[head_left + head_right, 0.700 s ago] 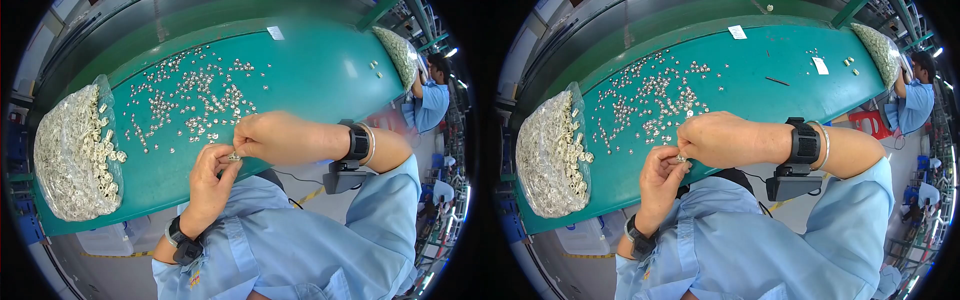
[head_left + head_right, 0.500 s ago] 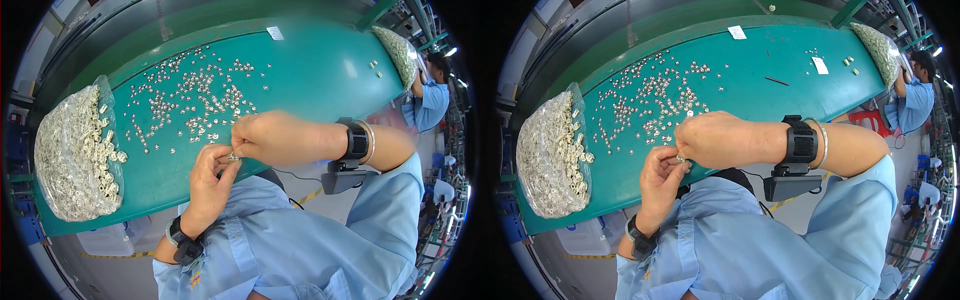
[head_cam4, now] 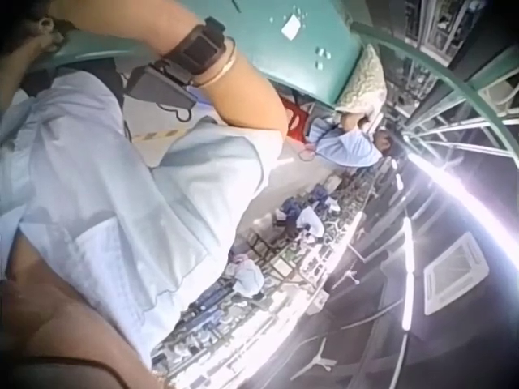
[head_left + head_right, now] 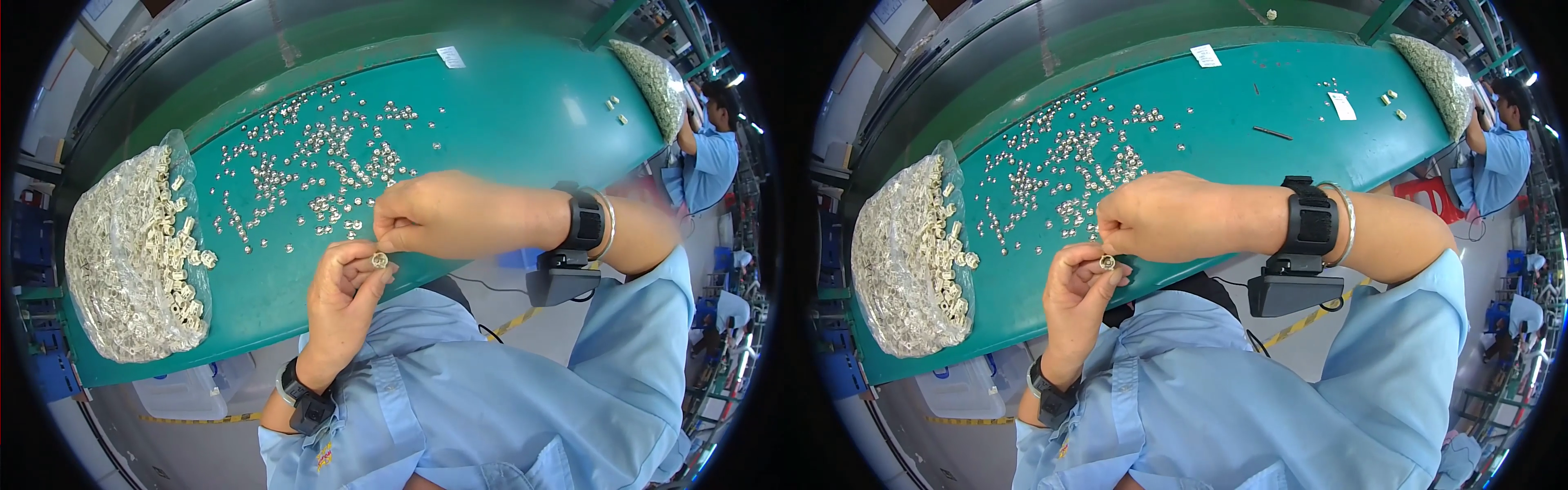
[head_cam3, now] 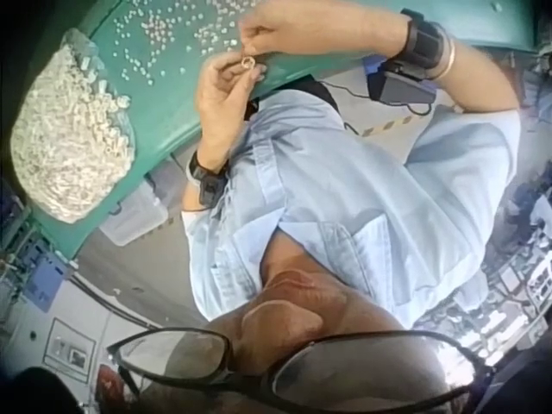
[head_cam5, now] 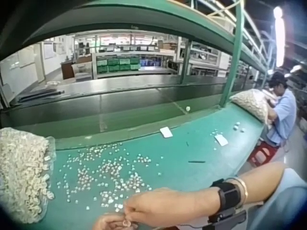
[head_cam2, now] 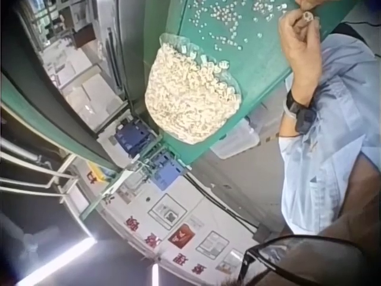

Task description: The person assembles components by hand by picking up a plastic housing and a metal contact, fitting the contact into the housing, and using a small tool to press them together. The assembled part is then set aside on the work surface.

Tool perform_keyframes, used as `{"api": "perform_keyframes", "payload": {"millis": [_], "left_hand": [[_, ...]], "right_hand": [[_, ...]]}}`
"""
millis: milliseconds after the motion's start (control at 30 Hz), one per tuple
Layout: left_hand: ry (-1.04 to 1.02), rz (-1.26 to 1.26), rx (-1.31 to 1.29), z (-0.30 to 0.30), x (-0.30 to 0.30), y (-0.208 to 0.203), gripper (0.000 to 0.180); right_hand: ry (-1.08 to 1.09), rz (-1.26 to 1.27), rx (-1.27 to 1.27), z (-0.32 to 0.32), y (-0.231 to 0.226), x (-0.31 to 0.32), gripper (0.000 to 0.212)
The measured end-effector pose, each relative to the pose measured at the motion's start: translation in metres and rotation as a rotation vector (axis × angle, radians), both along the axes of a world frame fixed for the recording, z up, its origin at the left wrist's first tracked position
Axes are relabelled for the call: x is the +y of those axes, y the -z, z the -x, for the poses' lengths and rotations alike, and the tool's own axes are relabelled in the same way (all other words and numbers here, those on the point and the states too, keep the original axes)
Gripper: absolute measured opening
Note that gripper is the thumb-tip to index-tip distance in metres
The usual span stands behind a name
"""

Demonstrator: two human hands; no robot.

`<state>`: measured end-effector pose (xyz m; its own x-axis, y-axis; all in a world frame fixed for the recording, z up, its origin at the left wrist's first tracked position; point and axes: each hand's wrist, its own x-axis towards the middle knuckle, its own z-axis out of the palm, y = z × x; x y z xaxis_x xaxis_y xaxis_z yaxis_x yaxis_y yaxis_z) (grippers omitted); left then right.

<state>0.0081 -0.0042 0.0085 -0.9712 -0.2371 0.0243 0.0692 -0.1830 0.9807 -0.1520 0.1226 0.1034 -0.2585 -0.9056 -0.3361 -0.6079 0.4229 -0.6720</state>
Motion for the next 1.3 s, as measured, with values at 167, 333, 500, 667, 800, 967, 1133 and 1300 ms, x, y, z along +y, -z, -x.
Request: {"api": "perform_keyframes", "payload": {"millis": [167, 333, 500, 667, 800, 967, 1133, 1300], "left_hand": [[0.027, -0.089, 0.097, -0.003, -0.002, 0.0, 0.035], [0.054, -0.09, 0.175, 0.002, -0.001, 0.002, 0.049], [0.065, 0.005, 0.105, 0.006, 0.0, -0.002, 0.06], [0.049, -0.043, 0.074, 0.014, -0.005, -0.011, 0.061], [-0.057, -0.039, 0.002, 0.01, -0.023, -0.008, 0.058], [-0.025, -0.039, -0.052, -0.002, -0.045, -0.006, 0.051], [0.012, -0.091, -0.099, -0.011, -0.052, -0.009, 0.046], [0.099, -0.015, -0.098, -0.01, -0.059, -0.006, 0.044]], "right_hand": [[0.045, 0.234, -0.03, -0.004, 0.0, 0.014, 0.016], [0.077, 0.391, -0.051, -0.015, 0.01, 0.024, 0.016], [-0.128, 0.491, 0.334, -0.018, 0.021, 0.022, 0.018], [-0.116, 0.52, 0.397, 0.009, 0.026, 0.011, 0.018], [0.057, 0.561, 0.539, 0.083, 0.019, -0.014, 0.018], [0.413, 0.413, 0.708, 0.222, 0.033, -0.049, 0.022], [0.484, 0.296, 0.683, 0.273, 0.061, -0.075, 0.022], [0.191, 0.225, 1.011, 0.277, 0.068, -0.072, 0.032]]}}
